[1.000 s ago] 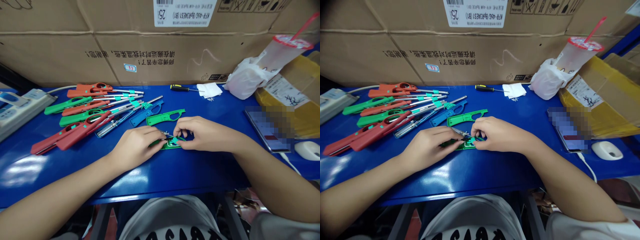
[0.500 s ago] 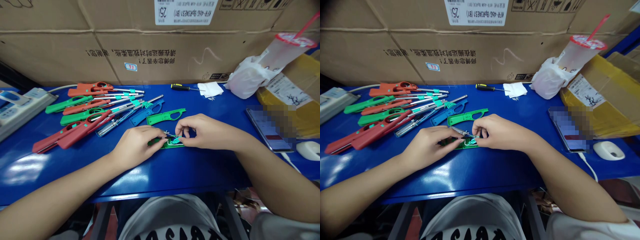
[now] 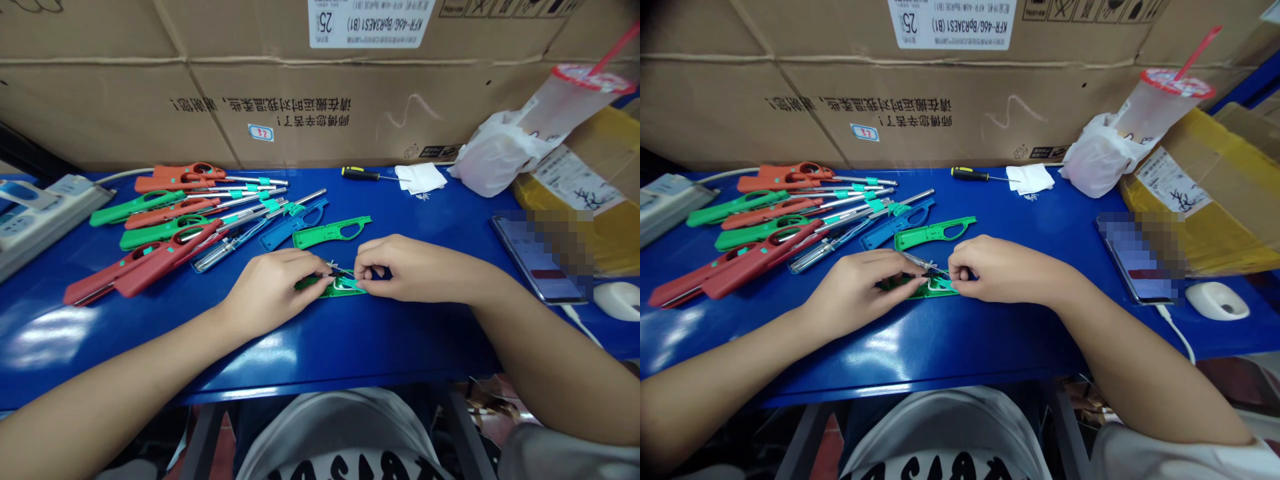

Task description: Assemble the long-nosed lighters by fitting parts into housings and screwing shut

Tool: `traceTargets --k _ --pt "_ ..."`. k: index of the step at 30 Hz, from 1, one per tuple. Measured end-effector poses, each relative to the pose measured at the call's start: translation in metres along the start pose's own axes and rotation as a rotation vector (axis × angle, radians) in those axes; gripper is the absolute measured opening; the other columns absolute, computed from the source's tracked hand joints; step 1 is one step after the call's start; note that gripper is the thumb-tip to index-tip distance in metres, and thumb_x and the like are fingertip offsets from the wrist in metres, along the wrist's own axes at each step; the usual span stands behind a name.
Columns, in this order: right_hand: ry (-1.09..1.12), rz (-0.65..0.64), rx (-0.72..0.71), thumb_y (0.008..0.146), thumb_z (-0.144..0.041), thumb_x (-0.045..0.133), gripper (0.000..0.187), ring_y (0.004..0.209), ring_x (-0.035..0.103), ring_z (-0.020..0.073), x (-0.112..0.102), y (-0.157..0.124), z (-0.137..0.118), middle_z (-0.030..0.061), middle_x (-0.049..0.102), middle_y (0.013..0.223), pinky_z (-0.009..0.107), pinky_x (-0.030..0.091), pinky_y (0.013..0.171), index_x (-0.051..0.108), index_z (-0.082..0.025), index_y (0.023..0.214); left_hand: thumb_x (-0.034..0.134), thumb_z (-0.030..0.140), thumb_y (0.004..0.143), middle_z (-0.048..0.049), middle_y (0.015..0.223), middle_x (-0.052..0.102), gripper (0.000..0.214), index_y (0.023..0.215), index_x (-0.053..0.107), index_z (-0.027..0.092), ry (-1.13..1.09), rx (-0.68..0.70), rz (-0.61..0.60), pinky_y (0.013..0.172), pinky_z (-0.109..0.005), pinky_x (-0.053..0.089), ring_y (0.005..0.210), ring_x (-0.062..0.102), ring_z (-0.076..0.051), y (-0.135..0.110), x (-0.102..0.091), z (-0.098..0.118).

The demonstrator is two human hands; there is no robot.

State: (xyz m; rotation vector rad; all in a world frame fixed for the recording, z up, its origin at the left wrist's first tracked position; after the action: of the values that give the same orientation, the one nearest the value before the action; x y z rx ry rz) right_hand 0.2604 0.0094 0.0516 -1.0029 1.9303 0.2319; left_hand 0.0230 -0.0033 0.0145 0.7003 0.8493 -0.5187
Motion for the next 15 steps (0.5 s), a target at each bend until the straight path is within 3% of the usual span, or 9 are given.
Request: traceTargets --k 5,10,15 --pt "0.005 -0.005 -0.013 0.09 -0.013 0.057 0.012 0.077 0.058 0.0138 -0.003 -0.003 0.0 0.0005 0.067 0.087 0.027 0.041 0.07 0.067 -0.019 0.084 0.066 0.025 0.098 -0.0041 0.093 0.078 0.012 0.098 0.074 0.017 -0.005 -0.016 -0.001 0.071 -0.028 0.057 0.083 0.073 -0.018 -0.001 -0.001 0.001" --pt "0.059 0.097 0.078 0.096 -0.022 0.056 0.012 0.066 0.059 0.0131 -0.011 -0.008 0.001 -0.0005 0.069 0.078 0.026 0.042 0.061 0.063 -0.02 0.086 0.068 0.026 0.097 -0.0023 0.09 0.078 0.011 0.101 0.075 0.019 -0.005 -0.044 0.029 0.066 -0.025 0.056 0.079 0.074 -0.017 -0.003 -0.001 0.001" --pt "0.337 0.258 0.15 0.095 -0.03 0.06 0.013 0.066 0.068 0.0152 -0.006 -0.003 -0.001 0.0006 0.073 0.072 0.027 0.049 0.06 0.066 -0.02 0.089 0.069 0.023 0.095 -0.0014 0.089 0.079 0.008 0.098 0.074 0.018 -0.016 0.007 0.079 0.066 -0.022 0.057 0.076 0.075 -0.015 -0.002 -0.001 0.002"
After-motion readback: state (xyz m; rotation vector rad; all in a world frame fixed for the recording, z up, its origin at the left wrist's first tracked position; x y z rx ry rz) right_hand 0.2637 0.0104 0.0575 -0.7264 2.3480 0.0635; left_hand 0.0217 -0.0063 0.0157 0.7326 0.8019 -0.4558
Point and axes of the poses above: each hand's wrist, its own y-axis towards the middle knuckle, its own x-axis out of the palm, z = x × y, the point moved 1 cm from there along y, towards the middle knuckle
